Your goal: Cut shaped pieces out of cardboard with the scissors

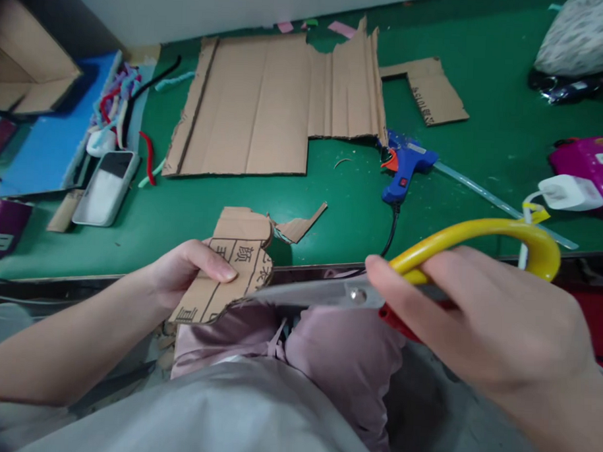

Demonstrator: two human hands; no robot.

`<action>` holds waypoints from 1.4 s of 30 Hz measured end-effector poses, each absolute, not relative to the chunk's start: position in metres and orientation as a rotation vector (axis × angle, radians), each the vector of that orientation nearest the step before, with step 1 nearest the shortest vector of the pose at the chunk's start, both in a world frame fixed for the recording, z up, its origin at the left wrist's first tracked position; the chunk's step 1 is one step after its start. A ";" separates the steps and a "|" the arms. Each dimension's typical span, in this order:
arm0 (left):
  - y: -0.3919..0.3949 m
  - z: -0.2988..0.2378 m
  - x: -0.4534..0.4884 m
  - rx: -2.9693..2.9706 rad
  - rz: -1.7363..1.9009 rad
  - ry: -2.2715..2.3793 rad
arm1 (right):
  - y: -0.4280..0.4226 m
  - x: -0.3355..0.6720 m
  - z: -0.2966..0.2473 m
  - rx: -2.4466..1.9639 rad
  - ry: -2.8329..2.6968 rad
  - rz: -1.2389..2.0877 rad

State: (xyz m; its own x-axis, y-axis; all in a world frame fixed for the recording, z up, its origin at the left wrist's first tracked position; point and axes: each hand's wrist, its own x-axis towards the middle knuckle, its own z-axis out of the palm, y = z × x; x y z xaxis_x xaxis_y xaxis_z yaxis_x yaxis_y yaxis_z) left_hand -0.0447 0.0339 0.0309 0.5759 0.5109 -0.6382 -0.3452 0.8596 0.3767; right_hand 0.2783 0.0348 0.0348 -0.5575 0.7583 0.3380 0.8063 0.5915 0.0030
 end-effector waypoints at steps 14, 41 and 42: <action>0.019 0.029 -0.041 0.472 1.165 1.261 | 0.079 0.203 0.001 -1.449 -2.733 -0.103; 0.001 0.024 -0.025 0.531 1.717 1.350 | 0.014 0.196 0.007 -1.209 -2.275 0.906; 0.001 0.025 -0.024 0.531 1.714 1.355 | 0.014 0.196 0.007 -1.217 -2.275 0.922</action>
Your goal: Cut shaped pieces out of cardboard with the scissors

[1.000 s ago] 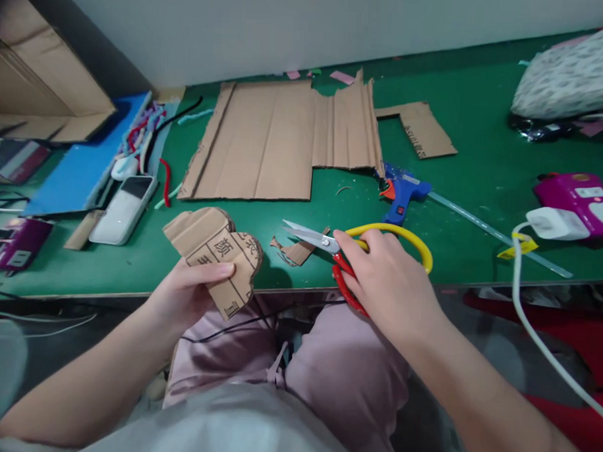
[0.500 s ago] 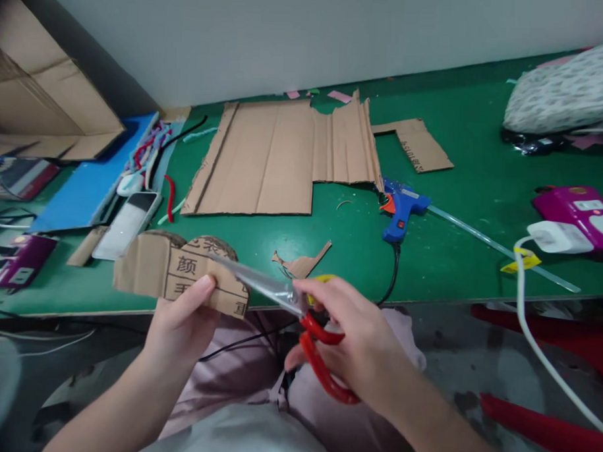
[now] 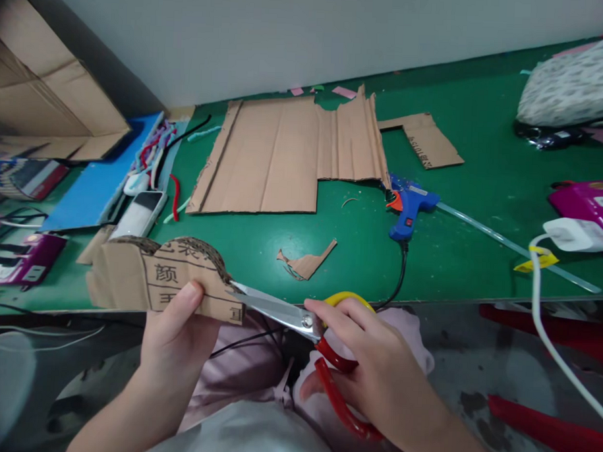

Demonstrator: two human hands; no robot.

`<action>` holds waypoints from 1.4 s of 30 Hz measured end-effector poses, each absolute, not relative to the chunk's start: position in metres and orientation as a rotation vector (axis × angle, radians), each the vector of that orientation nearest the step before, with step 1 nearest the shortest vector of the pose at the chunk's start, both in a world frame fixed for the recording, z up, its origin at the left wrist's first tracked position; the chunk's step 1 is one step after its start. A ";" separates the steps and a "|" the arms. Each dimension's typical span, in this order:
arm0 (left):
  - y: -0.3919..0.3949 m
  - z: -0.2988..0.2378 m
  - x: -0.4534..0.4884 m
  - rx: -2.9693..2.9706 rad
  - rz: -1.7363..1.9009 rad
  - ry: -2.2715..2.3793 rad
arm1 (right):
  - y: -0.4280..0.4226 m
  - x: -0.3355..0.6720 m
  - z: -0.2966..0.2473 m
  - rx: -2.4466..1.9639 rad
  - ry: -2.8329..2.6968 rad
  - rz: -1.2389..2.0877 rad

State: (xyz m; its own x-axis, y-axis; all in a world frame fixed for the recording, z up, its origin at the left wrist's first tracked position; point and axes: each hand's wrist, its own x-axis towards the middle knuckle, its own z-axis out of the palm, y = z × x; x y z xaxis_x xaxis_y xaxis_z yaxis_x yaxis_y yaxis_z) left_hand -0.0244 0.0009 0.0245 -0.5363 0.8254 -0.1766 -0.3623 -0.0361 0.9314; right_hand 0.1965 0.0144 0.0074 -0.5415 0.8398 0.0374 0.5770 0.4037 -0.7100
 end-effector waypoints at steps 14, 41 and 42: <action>0.003 0.024 -0.021 0.526 1.724 1.374 | 0.015 0.202 0.009 -1.227 -2.343 0.816; 0.003 0.017 -0.015 0.538 1.822 1.300 | 0.006 0.200 0.002 -1.237 -2.302 0.826; 0.003 0.017 -0.015 0.544 1.826 1.293 | 0.006 0.200 0.002 -1.234 -2.304 0.820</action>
State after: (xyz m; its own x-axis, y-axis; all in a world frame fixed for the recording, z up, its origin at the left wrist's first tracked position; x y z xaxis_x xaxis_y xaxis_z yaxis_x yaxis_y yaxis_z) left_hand -0.0151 0.0028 0.0174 -0.5750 0.8113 -0.1054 -0.3690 -0.1422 0.9185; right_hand 0.2002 0.0062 0.0019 -0.5308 0.8446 0.0701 0.6102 0.4383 -0.6599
